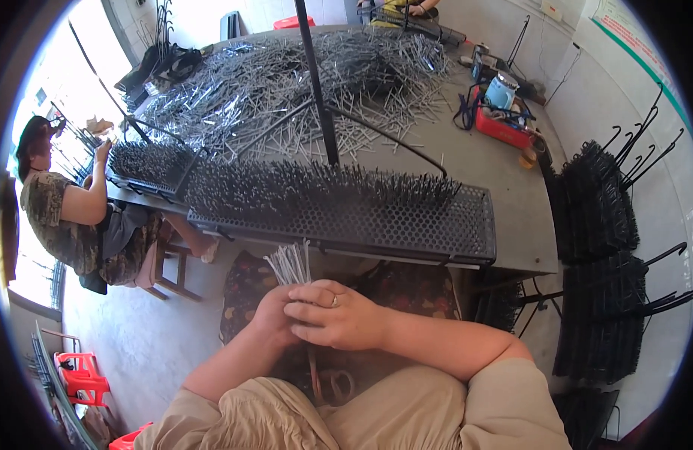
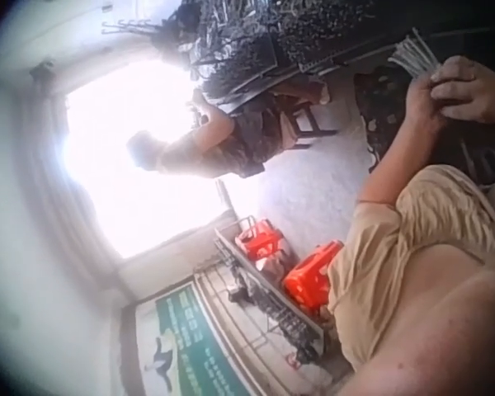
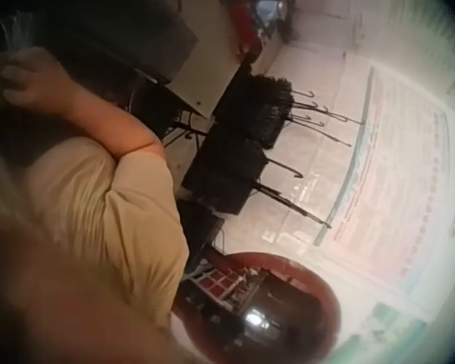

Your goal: Sorting thin metal pins and inserting them into the holes of a perforated base plate.

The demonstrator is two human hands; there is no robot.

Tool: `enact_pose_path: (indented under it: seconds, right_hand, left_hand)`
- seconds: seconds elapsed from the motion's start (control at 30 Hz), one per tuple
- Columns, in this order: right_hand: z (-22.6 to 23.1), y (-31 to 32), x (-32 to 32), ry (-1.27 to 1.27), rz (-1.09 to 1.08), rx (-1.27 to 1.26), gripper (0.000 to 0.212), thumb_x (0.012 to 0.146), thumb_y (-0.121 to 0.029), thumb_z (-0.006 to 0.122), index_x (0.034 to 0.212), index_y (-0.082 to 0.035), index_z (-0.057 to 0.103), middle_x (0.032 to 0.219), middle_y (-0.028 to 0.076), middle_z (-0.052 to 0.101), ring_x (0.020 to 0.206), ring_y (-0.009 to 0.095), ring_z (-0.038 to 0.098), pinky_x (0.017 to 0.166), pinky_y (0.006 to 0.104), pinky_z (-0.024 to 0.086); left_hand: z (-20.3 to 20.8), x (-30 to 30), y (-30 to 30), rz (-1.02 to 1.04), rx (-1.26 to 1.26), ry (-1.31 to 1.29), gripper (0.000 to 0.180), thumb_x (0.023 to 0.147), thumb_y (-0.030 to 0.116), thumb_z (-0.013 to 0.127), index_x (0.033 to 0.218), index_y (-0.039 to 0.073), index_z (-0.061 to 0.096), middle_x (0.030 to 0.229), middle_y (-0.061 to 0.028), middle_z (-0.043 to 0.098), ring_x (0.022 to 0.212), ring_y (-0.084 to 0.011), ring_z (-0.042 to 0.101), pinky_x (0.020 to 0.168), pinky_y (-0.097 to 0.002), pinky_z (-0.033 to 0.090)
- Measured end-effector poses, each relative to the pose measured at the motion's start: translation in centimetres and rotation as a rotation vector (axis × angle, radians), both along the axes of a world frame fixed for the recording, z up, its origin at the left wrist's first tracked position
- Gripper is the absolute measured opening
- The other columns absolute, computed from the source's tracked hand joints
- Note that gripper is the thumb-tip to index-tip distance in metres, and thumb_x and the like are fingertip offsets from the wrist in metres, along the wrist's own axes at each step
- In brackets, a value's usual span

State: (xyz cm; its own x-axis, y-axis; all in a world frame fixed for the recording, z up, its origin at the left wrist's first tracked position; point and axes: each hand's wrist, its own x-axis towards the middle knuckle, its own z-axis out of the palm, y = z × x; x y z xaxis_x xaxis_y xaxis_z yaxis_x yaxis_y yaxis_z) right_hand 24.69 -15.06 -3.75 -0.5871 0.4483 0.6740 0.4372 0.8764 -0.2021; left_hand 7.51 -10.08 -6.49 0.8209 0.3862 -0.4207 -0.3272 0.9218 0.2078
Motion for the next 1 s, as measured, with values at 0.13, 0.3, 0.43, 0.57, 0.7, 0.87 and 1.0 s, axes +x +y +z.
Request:
enact_pose_path:
  seconds: [0.13, 0.3, 0.43, 0.57, 0.7, 0.87, 1.0]
  right_hand:
    - [1.2, -0.9, 0.1, 0.009, 0.072, 0.034, 0.021, 0.073, -0.016, 0.064, 0.093, -0.011, 0.07, 0.108, 0.005, 0.064, 0.105, 0.025, 0.058, 0.088, 0.0383, 0.047]
    - [2.4, -1.2, 1.6, 0.2, -0.053, -0.082, 0.01, 0.077, -0.006, 0.069, 0.086, -0.009, 0.069, 0.098, 0.007, 0.067, 0.087, 0.024, 0.065, 0.074, 0.0346, 0.051]
    - [5.1, 3.0, 4.0, 0.567, -0.554, -0.522, 0.03, 0.08, 0.004, 0.067, 0.109, -0.002, 0.066, 0.082, 0.006, 0.066, 0.072, 0.01, 0.062, 0.067, 0.0253, 0.05]
    - [2.3, 8.1, 7.7, 0.552, -0.69, -0.181, 0.028, 0.083, 0.002, 0.069, 0.111, -0.003, 0.068, 0.082, 0.004, 0.068, 0.076, 0.007, 0.063, 0.07, 0.0213, 0.05]
    - [1.9, 9.7, 8.0, 0.45, -0.695, 0.033, 0.023, 0.083, -0.001, 0.071, 0.105, -0.006, 0.07, 0.086, 0.005, 0.069, 0.078, 0.011, 0.065, 0.072, 0.0229, 0.051]
    - [2.5, 9.8, 6.9, 0.327, -0.711, 0.047, 0.021, 0.082, -0.002, 0.072, 0.103, -0.007, 0.071, 0.086, 0.005, 0.069, 0.079, 0.012, 0.066, 0.072, 0.0236, 0.051]
    - [2.4, 9.5, 7.7, 0.343, -0.754, 0.061, 0.021, 0.081, -0.003, 0.072, 0.101, -0.007, 0.071, 0.085, 0.006, 0.07, 0.079, 0.013, 0.066, 0.072, 0.024, 0.051]
  left_hand:
    - [-0.6, -0.5, 0.1, 0.125, 0.005, 0.126, 0.017, 0.091, 0.016, 0.057, 0.092, 0.0, 0.062, 0.083, -0.0099, 0.065, 0.074, -0.0199, 0.063, 0.065, -0.0335, 0.054]
    - [1.0, 0.2, 0.4, 0.322, 0.061, 0.448, 0.01, 0.089, 0.013, 0.061, 0.092, 0.003, 0.061, 0.081, -0.0074, 0.066, 0.071, -0.0178, 0.064, 0.061, -0.0312, 0.052]
    - [1.5, 0.2, -0.9, 0.147, 0.344, 0.534, 0.01, 0.088, 0.01, 0.063, 0.094, 0.003, 0.061, 0.081, -0.0087, 0.067, 0.068, -0.0175, 0.064, 0.058, -0.0298, 0.051]
    - [0.7, 1.5, -1.3, -0.021, 0.501, 0.566, 0.01, 0.086, 0.007, 0.065, 0.094, 0.002, 0.062, 0.079, -0.0096, 0.067, 0.065, -0.0169, 0.063, 0.056, -0.0287, 0.05]
    - [0.5, 2.2, -1.1, -0.047, 0.47, 0.573, 0.009, 0.086, 0.006, 0.064, 0.093, 0.001, 0.062, 0.078, -0.0092, 0.067, 0.065, -0.0165, 0.063, 0.055, -0.0274, 0.049]
    - [0.4, 1.8, -1.4, -0.024, 0.468, 0.586, 0.008, 0.086, 0.006, 0.064, 0.093, 0.001, 0.062, 0.078, -0.0092, 0.067, 0.065, -0.0165, 0.063, 0.055, -0.0273, 0.049]
    - [0.5, 1.5, -1.2, -0.005, 0.451, 0.587, 0.008, 0.086, 0.006, 0.064, 0.093, 0.001, 0.062, 0.078, -0.0092, 0.067, 0.065, -0.0165, 0.063, 0.055, -0.0272, 0.049]
